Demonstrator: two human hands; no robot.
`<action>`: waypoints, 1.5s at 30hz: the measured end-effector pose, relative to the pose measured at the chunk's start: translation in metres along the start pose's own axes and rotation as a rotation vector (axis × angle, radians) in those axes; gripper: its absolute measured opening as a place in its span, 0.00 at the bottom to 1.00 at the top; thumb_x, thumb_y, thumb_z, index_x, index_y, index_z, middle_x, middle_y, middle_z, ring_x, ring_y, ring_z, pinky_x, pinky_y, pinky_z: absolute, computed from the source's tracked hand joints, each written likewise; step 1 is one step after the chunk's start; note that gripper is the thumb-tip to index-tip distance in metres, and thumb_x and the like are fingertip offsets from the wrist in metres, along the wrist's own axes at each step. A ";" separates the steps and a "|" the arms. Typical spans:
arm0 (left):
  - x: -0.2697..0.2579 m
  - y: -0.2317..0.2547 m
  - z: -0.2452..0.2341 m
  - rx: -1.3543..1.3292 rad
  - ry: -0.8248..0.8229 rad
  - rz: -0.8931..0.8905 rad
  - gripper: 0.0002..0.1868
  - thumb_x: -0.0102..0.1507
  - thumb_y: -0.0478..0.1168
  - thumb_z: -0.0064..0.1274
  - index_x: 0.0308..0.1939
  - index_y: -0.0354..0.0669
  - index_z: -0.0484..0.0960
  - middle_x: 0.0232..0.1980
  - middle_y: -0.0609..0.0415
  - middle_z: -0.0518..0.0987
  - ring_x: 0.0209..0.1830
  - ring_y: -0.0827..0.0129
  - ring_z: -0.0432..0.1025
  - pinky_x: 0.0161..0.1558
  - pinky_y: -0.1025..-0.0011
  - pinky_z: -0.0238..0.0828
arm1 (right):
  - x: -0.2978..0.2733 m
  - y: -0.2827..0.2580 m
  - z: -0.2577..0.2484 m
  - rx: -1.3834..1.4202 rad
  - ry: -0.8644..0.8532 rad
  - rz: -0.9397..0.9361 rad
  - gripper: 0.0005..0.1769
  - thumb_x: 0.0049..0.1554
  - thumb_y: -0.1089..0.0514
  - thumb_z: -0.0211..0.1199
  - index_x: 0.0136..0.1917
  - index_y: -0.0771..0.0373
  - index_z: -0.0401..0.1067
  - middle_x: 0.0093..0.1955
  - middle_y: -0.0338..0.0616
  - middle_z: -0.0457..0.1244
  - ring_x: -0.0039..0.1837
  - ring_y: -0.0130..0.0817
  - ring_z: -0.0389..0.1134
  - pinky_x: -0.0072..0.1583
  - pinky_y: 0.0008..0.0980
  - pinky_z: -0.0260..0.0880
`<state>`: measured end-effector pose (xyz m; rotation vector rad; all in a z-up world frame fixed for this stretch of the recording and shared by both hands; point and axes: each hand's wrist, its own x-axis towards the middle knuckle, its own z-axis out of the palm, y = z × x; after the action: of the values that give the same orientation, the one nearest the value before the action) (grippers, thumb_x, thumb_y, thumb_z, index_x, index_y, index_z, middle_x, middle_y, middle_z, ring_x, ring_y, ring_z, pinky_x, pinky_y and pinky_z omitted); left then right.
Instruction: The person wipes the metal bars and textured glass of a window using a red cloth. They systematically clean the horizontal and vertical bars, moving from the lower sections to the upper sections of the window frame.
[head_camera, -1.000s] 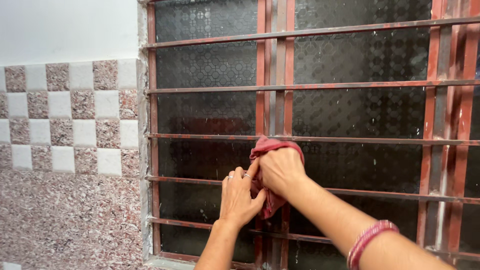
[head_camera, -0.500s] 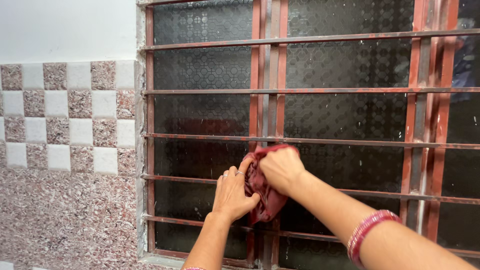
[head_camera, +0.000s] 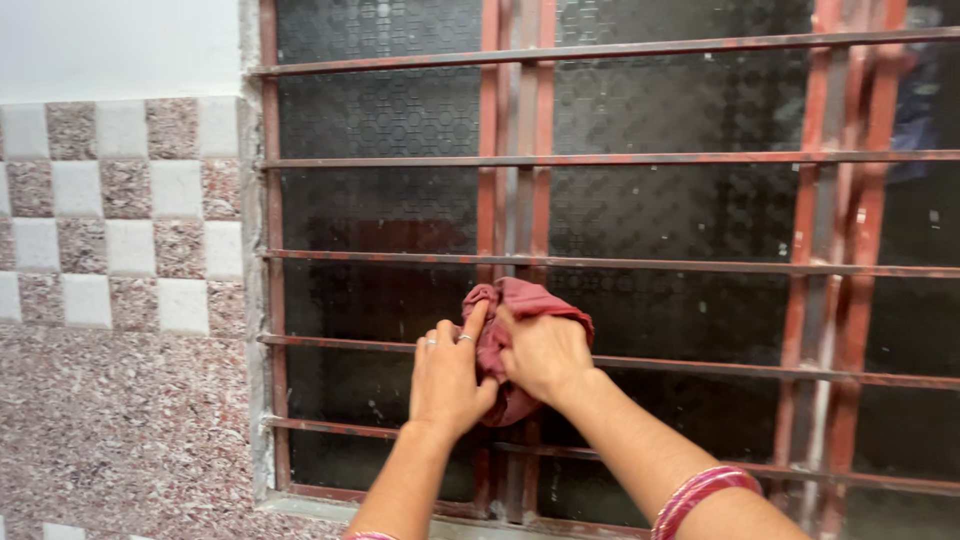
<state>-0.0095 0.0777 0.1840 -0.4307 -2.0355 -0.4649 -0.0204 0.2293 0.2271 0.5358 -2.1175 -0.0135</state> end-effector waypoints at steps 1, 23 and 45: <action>-0.002 0.002 -0.002 0.027 -0.032 0.001 0.51 0.48 0.40 0.63 0.76 0.52 0.60 0.51 0.42 0.71 0.54 0.48 0.66 0.60 0.56 0.62 | -0.006 -0.004 -0.005 0.014 -0.086 0.046 0.23 0.51 0.52 0.62 0.61 0.54 0.70 0.42 0.51 0.69 0.44 0.51 0.73 0.44 0.50 0.72; -0.015 0.139 0.077 0.371 -0.075 0.107 0.43 0.59 0.40 0.51 0.76 0.30 0.52 0.73 0.36 0.58 0.74 0.46 0.51 0.67 0.43 0.50 | -0.096 0.056 -0.060 0.064 0.367 0.012 0.14 0.56 0.60 0.58 0.56 0.62 0.72 0.52 0.51 0.67 0.57 0.53 0.67 0.54 0.48 0.69; -0.090 0.063 0.058 0.483 -0.499 0.019 0.45 0.63 0.40 0.45 0.77 0.25 0.41 0.82 0.33 0.37 0.83 0.45 0.28 0.73 0.41 0.34 | -0.118 0.009 0.014 0.197 0.111 0.035 0.15 0.52 0.58 0.61 0.54 0.59 0.72 0.54 0.52 0.67 0.59 0.55 0.67 0.59 0.49 0.68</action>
<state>0.0200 0.1502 0.0876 -0.2824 -2.5229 0.1754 0.0223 0.2795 0.1275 0.6013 -2.0308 0.2420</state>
